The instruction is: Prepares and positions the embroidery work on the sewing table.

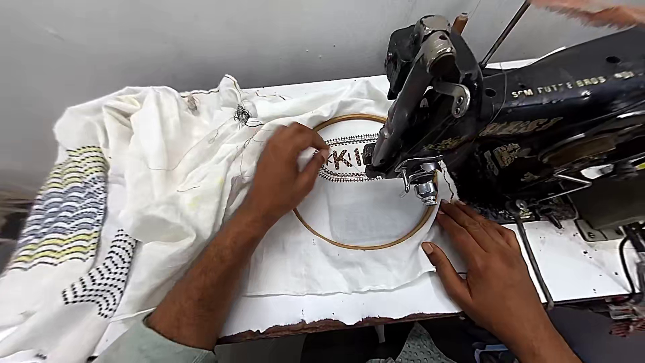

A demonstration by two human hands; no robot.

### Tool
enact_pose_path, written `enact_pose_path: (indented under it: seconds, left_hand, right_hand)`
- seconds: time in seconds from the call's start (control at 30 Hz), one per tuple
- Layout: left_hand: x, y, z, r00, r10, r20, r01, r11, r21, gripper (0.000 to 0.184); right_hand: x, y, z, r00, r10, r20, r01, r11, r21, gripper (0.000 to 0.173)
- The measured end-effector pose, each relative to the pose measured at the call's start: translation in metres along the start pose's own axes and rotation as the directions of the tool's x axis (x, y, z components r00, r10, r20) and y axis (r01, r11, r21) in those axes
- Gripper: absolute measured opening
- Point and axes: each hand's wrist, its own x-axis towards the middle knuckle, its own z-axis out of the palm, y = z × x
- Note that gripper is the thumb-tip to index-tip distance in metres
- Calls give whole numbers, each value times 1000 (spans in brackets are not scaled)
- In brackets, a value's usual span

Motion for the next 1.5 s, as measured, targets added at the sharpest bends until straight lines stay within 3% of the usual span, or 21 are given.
enact_pose_path:
  seconds: [0.1, 0.17, 0.3, 0.37, 0.47, 0.53, 0.63, 0.73, 0.77, 0.87, 0.97, 1.33, 1.5]
  left_hand:
    - [0, 16, 28, 981, 68, 181, -55, 995, -79, 25]
    - [1, 21, 39, 964, 109, 242, -104, 994, -34, 23]
    - [5, 7, 25, 969, 134, 208, -170, 971, 169, 20]
    - [8, -8, 9, 986, 61, 157, -96, 968, 230, 22]
    - [8, -36, -3, 996, -69, 61, 62, 991, 121, 25]
    - [6, -43, -1, 991, -129, 37, 126, 990, 66, 25]
    - [5, -32, 2, 991, -115, 70, 104, 985, 138, 26]
    - [4, -27, -1, 985, -156, 72, 153, 987, 51, 24]
    - [4, -27, -3, 980, -182, 83, 184, 983, -19, 22]
    - [2, -23, -8, 950, -264, 169, 292, 940, -174, 20]
    - [0, -22, -6, 945, -266, 189, 296, 944, -149, 19]
    - [-2, -29, 2, 979, -157, 128, 165, 984, -59, 17]
    - [-1, -27, 1, 991, -128, 51, 131, 989, -66, 27]
  right_hand:
    - [0, 0, 0, 1000, 2, 3, -2, 1000, 0, 59]
    - [0, 0, 1, 1000, 2, 4, -2, 1000, 4, 59]
    - [0, 1, -2, 1000, -9, -24, 10, 999, 31, 55]
    - [7, 1, -9, 996, -26, -89, 30, 998, 48, 50]
    - [37, 6, -21, 993, -49, -110, 58, 996, 75, 46]
    - [70, 12, -22, 997, -71, -40, 73, 995, 68, 43]
    - [125, 11, -16, 991, -55, 123, 47, 997, 63, 32]
    - [158, -17, -26, 932, 120, 342, -111, 993, -46, 28]
    - [163, -24, -27, 924, 143, 356, -126, 990, -70, 25]
    - [157, -21, -18, 975, 52, 217, -74, 993, 94, 20]
    - [148, -7, -4, 993, -51, 102, 22, 964, 265, 17]
    - [146, -2, 3, 999, 23, -31, -10, 928, 373, 11]
    - [149, 9, 13, 997, -8, -80, 43, 896, 442, 8]
